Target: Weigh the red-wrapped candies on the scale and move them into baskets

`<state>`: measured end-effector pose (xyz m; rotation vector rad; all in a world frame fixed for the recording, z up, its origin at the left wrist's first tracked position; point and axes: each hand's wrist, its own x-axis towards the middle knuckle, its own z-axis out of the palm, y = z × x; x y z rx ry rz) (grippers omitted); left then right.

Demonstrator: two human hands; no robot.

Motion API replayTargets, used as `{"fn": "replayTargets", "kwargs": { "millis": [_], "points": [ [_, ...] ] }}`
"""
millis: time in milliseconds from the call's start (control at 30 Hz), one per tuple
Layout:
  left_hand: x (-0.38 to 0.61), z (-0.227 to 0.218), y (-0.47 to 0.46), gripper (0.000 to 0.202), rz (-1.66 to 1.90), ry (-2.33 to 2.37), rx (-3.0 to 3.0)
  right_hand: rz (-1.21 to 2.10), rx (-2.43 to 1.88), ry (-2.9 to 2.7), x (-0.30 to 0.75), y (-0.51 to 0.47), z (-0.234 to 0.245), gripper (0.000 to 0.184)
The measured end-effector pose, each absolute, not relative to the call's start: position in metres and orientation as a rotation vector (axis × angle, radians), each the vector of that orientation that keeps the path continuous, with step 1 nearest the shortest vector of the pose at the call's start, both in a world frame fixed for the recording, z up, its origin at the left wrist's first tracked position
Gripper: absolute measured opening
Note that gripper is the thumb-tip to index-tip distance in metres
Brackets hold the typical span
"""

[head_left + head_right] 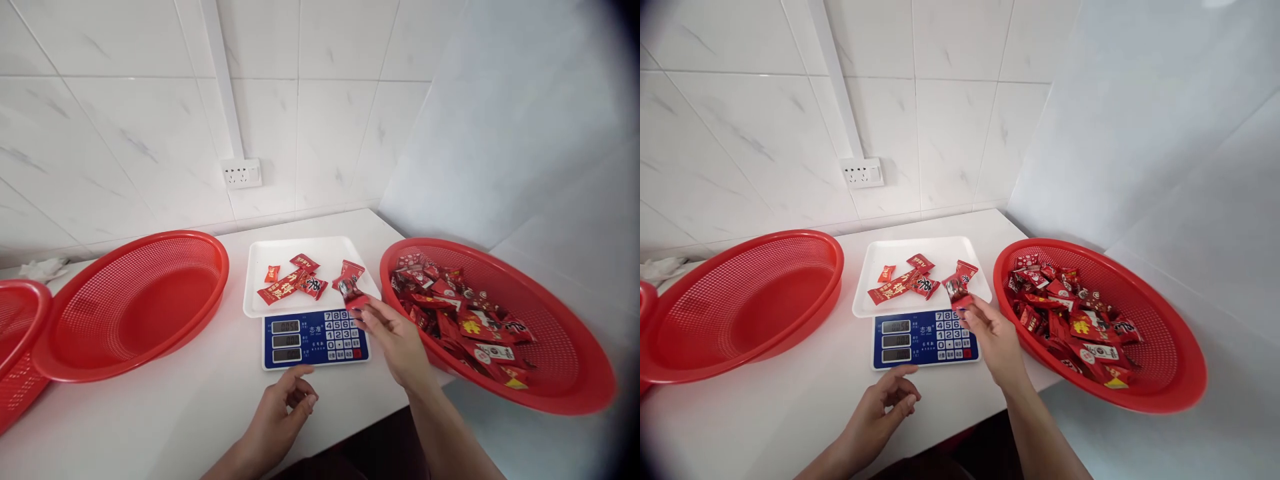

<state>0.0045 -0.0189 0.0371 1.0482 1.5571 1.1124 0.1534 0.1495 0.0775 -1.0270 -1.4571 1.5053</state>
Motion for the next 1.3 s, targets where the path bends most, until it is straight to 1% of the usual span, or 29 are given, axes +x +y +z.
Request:
{"fn": "replayTargets", "kwargs": {
  "millis": [67,167,300,467,667,1000,1300],
  "points": [
    [0.005,0.037,-0.020,0.029,1.073,1.581,1.111,1.593,-0.988,-1.469,0.148,0.151,0.078,0.056],
    [0.005,0.036,-0.022,0.026,1.046,1.586,1.176,1.629,-1.027,-1.578,0.148,0.146,0.075,0.053],
    [0.005,0.035,-0.022,0.026,1.009,1.610,1.211,1.567,-1.087,-1.669,0.162,0.139,0.069,0.046],
    [0.005,0.039,-0.018,0.024,0.972,1.620,1.246,1.460,-1.151,-1.718,0.184,0.134,0.065,0.045],
    [0.007,0.040,-0.014,0.025,0.952,1.583,1.294,1.417,-1.225,-1.734,0.193,0.133,0.067,0.041],
    [0.005,0.041,-0.015,0.024,0.943,1.612,1.305,1.355,-1.145,-1.826,0.186,0.134,0.065,0.042],
    [0.004,0.041,-0.014,0.023,0.939,1.628,1.341,1.313,-1.110,-1.854,0.186,0.134,0.060,0.040]
  ]
}}
